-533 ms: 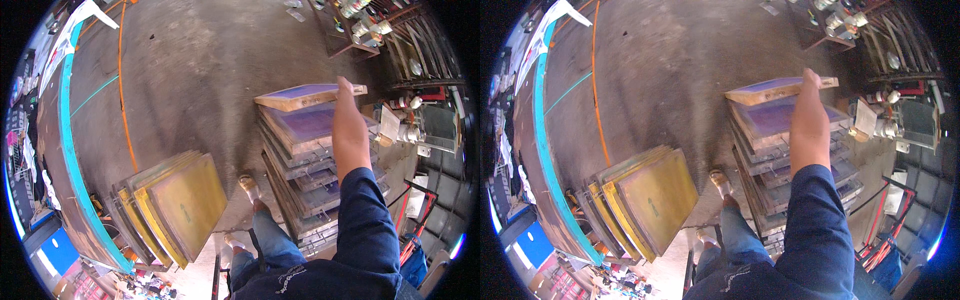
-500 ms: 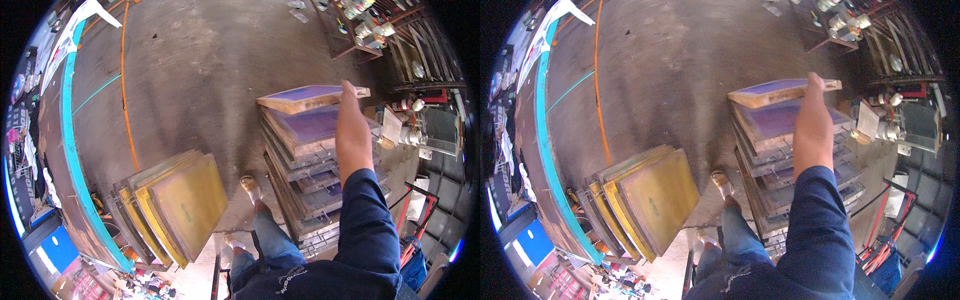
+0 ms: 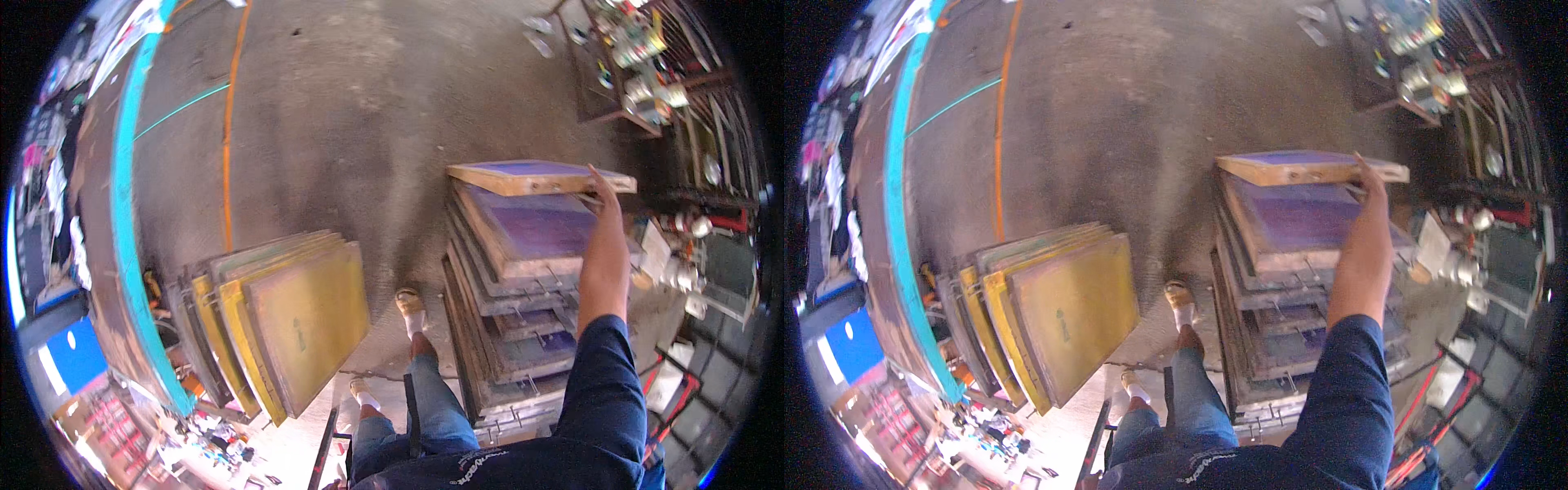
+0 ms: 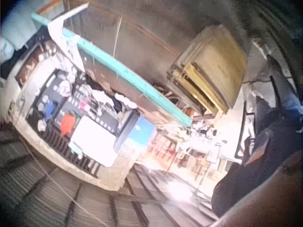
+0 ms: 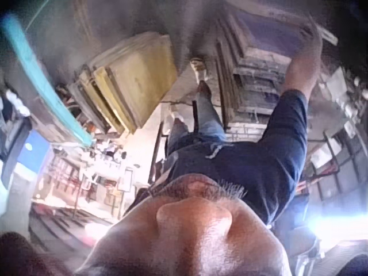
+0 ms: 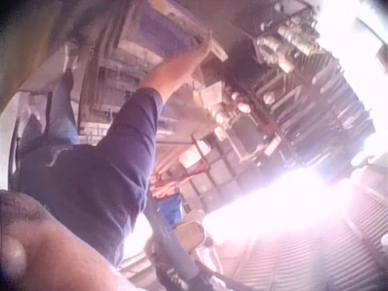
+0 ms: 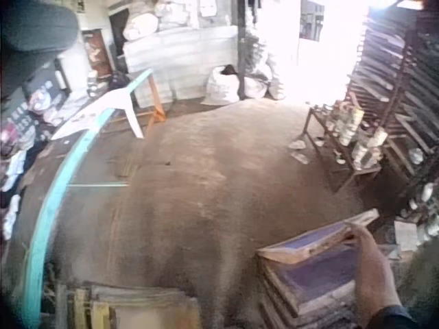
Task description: The person repeatedly picks up wooden screen printing frames from a stack, places them on a metal workbench, and uses a small handheld tool to scrape or clean the edges of the frames. The person then returns the frames to the stack and repeats the process with multiple units.
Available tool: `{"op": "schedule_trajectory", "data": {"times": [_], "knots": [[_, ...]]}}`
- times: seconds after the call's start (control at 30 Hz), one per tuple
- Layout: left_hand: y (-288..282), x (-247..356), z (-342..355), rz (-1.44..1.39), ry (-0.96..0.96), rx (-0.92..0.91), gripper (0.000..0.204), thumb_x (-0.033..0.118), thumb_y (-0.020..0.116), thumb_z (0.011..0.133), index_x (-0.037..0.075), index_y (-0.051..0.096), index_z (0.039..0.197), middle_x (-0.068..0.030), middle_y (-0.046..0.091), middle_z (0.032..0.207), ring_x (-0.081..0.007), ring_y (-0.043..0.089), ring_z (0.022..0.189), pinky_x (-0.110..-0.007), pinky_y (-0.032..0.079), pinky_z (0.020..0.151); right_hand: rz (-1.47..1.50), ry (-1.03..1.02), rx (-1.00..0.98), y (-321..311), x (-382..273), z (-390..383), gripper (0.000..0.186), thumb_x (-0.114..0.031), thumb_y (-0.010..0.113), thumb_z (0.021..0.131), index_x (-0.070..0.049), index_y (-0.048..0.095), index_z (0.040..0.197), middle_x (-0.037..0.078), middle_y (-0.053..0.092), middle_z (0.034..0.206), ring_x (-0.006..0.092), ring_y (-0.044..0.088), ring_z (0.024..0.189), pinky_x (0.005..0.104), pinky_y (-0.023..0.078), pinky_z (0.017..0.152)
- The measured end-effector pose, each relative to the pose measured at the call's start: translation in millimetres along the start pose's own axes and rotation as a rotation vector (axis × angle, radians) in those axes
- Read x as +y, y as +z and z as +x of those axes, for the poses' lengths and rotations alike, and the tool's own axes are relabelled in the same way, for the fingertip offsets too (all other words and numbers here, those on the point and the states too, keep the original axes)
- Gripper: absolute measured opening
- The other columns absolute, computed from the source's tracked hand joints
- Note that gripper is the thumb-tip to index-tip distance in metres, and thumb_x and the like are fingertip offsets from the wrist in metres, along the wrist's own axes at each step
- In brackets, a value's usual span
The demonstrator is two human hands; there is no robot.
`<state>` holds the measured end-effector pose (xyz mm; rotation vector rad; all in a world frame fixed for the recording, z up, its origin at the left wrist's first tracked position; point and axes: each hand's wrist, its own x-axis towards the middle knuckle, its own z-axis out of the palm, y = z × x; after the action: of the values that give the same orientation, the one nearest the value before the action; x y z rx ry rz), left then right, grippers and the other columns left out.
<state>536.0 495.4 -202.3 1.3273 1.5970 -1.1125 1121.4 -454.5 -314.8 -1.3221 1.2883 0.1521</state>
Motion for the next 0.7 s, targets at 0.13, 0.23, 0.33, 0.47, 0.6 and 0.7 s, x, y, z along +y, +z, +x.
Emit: {"op": "schedule_trajectory", "data": {"times": [0.13,0.23,0.33,0.47,0.6,0.7], "knots": [[1,-34,-13,-0.099,0.007,-0.150,0.055,0.047,0.055,0.097,0.000,0.059,0.125,-0.0170,0.071,0.102,-0.0267,0.070,0.084,-0.043,0.055,0.069,-0.053,-0.079,0.026,3,-23,20,0.072,-0.048,0.076,0.082,-0.013,0.050,0.139,0.015,0.052,0.137,0.0301,0.054,0.122,0.0456,0.046,0.098],[-20,-69,-35,-0.280,-0.116,0.007,0.052,0.042,0.055,0.096,0.000,0.059,0.126,-0.0166,0.070,0.093,-0.0298,0.070,0.080,-0.045,0.055,0.064,-0.160,-0.109,0.142,68,-13,6,0.073,-0.048,0.077,0.080,-0.011,0.051,0.138,0.015,0.054,0.136,0.0310,0.055,0.121,0.0464,0.047,0.097],[17,-73,-14,-0.406,-0.049,0.013,0.048,0.035,0.056,0.096,-0.002,0.061,0.124,-0.0171,0.070,0.085,-0.0312,0.070,0.074,-0.045,0.055,0.059,-0.139,-0.224,0.100,112,-47,1,0.081,-0.049,0.080,0.078,-0.006,0.051,0.140,0.014,0.055,0.137,0.0340,0.055,0.123,0.0533,0.045,0.097],[52,-48,-41,-0.311,0.253,0.202,0.039,0.030,0.057,0.096,-0.001,0.065,0.117,-0.0164,0.071,0.084,-0.0246,0.069,0.065,-0.038,0.055,0.057,-0.101,-0.509,-0.035,220,-85,-125,0.068,-0.042,0.084,0.076,-0.005,0.059,0.128,0.012,0.061,0.125,0.0285,0.059,0.114,0.0483,0.049,0.090],[55,-63,-50,-0.073,0.485,0.446,0.028,0.028,0.061,0.091,0.006,0.071,0.106,-0.0118,0.071,0.083,-0.0235,0.070,0.073,-0.037,0.056,0.067,-0.106,-0.807,-0.334,265,-152,-240,0.072,-0.040,0.081,0.080,0.001,0.057,0.134,0.015,0.060,0.129,0.0305,0.058,0.117,0.0494,0.045,0.099],[63,-9,-71,0.012,0.549,0.544,0.023,0.027,0.064,0.088,0.009,0.072,0.100,-0.0095,0.071,0.082,-0.0243,0.071,0.081,-0.038,0.057,0.078,-0.128,-1.179,-0.734,270,-240,-312,0.067,-0.043,0.069,0.090,0.000,0.053,0.140,0.014,0.060,0.130,0.0282,0.059,0.116,0.0444,0.045,0.100]]}}
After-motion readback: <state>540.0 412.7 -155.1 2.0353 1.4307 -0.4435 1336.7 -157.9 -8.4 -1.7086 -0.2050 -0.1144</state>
